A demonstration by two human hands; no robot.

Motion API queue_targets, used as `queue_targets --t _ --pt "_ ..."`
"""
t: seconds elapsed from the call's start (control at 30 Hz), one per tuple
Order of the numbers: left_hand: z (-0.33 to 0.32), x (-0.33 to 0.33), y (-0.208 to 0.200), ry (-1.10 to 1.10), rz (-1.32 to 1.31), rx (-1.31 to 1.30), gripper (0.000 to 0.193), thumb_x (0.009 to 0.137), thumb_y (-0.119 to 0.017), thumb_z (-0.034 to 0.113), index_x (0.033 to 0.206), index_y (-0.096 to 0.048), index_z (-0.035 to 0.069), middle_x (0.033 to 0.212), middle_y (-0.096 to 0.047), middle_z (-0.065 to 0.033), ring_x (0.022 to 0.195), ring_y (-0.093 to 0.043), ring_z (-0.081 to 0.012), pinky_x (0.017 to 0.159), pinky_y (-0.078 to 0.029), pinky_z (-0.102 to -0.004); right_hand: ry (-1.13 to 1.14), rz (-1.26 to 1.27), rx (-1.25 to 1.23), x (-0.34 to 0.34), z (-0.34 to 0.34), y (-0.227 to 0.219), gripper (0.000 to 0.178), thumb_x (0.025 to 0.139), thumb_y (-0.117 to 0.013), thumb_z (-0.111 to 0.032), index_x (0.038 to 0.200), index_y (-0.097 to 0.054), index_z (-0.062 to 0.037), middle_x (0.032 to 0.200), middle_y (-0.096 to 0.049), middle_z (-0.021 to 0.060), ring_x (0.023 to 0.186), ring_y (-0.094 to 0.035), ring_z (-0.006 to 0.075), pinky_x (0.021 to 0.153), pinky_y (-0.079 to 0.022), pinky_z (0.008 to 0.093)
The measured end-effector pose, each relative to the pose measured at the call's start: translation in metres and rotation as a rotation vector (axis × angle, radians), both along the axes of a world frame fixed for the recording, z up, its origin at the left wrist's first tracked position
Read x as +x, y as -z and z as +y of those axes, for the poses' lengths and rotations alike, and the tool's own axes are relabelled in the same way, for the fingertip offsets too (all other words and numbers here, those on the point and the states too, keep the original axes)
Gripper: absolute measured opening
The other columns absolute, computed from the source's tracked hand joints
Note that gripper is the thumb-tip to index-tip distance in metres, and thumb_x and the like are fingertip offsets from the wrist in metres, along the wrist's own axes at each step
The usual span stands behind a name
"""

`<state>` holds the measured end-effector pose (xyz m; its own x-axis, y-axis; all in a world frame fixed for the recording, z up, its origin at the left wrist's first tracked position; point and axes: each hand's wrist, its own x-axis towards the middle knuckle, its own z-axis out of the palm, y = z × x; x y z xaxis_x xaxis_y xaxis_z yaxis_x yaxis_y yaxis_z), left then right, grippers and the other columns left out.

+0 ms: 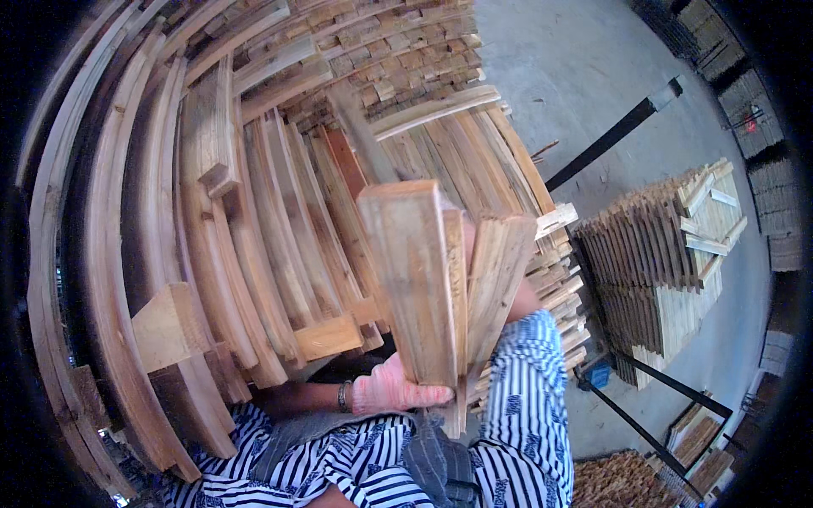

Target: The person picks up wooden planks from a large pile and stacks them onto a growing stack. The person wears pink gloves and handles the planks one by one or in small groups, placing them carefully to build a neat pile in a warehouse setting.

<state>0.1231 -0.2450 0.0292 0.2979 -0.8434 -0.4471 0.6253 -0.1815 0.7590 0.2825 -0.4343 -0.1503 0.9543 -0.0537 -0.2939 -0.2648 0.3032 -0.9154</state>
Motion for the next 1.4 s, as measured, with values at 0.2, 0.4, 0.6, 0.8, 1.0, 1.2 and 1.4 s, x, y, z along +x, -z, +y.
queue_targets --t 0.2,0.4,0.6,0.8,1.0,1.2,1.4 --pt "0.029 0.016 0.002 -0.036 0.130 0.164 0.071 0.081 -0.080 0.025 0.136 -0.042 0.003 0.127 -0.059 -0.0091 0.120 -0.053 -0.0209 0.105 -0.042 -0.0358 0.010 0.026 -0.300 0.006 0.046 0.021 0.069 0.092 -0.064 -0.034 0.143 -0.034 0.0024 0.123 -0.060 0.0143 0.110 -0.059 0.0188 0.094 -0.046 0.0297" --pt "0.015 0.019 -0.001 -0.110 0.136 0.025 0.073 0.081 -0.080 0.021 0.139 -0.040 0.003 0.130 -0.057 -0.0085 0.119 -0.053 -0.0190 0.102 -0.044 -0.0342 0.050 0.063 -0.421 -0.015 0.033 0.011 0.070 0.092 -0.063 -0.034 0.144 -0.033 0.0024 0.127 -0.057 0.0148 0.113 -0.057 0.0208 0.097 -0.043 0.0317" --pt "0.029 0.012 0.011 -0.211 0.233 -0.026 0.072 0.081 -0.081 0.024 0.137 -0.043 0.001 0.129 -0.057 -0.0087 0.117 -0.054 -0.0190 0.101 -0.045 -0.0336 -0.012 0.064 -0.427 -0.020 0.035 0.007 0.070 0.093 -0.061 -0.035 0.144 -0.032 0.0024 0.130 -0.055 0.0153 0.116 -0.056 0.0227 0.101 -0.041 0.0336" --pt "0.010 0.026 0.024 -0.113 0.158 0.237 0.062 0.083 -0.078 0.026 0.133 -0.050 0.002 0.122 -0.062 -0.0071 0.111 -0.058 -0.0172 0.097 -0.047 -0.0338 0.085 0.089 -0.533 -0.020 0.017 0.014 0.070 0.093 -0.060 -0.035 0.145 -0.031 0.0024 0.134 -0.053 0.0158 0.119 -0.054 0.0247 0.104 -0.038 0.0356" --pt "-0.004 0.024 -0.009 -0.309 0.036 0.279 0.051 0.087 -0.073 0.032 0.124 -0.059 0.001 0.113 -0.066 -0.0056 0.102 -0.061 -0.0142 0.094 -0.049 -0.0323 0.203 0.030 -0.405 -0.053 -0.015 -0.040 0.071 0.093 -0.059 -0.036 0.146 -0.030 0.0024 0.138 -0.051 0.0163 0.122 -0.053 0.0266 0.107 -0.036 0.0376" --pt "0.004 0.029 0.054 0.080 -1.371 0.154 0.079 0.069 -0.054 -0.003 0.146 -0.034 0.000 0.142 -0.046 -0.0215 0.123 -0.050 -0.0388 0.105 -0.040 -0.0436 -0.031 -0.093 -0.499 -0.209 0.011 -0.121 0.090 0.086 -0.068 -0.039 0.148 -0.021 0.0052 0.142 -0.046 0.0207 0.126 -0.049 0.0294 0.111 -0.031 0.0372" --pt "-0.032 0.032 0.076 -0.411 -0.945 0.216 0.059 0.090 -0.057 0.020 0.141 -0.037 0.001 0.129 -0.053 -0.0181 0.108 -0.057 -0.0313 0.093 -0.047 -0.0390 0.020 0.159 -0.189 -0.204 0.013 -0.145 0.115 0.073 -0.082 -0.034 0.151 -0.008 0.0049 0.145 -0.039 0.0196 0.134 -0.037 0.0232 0.109 -0.034 0.0319"
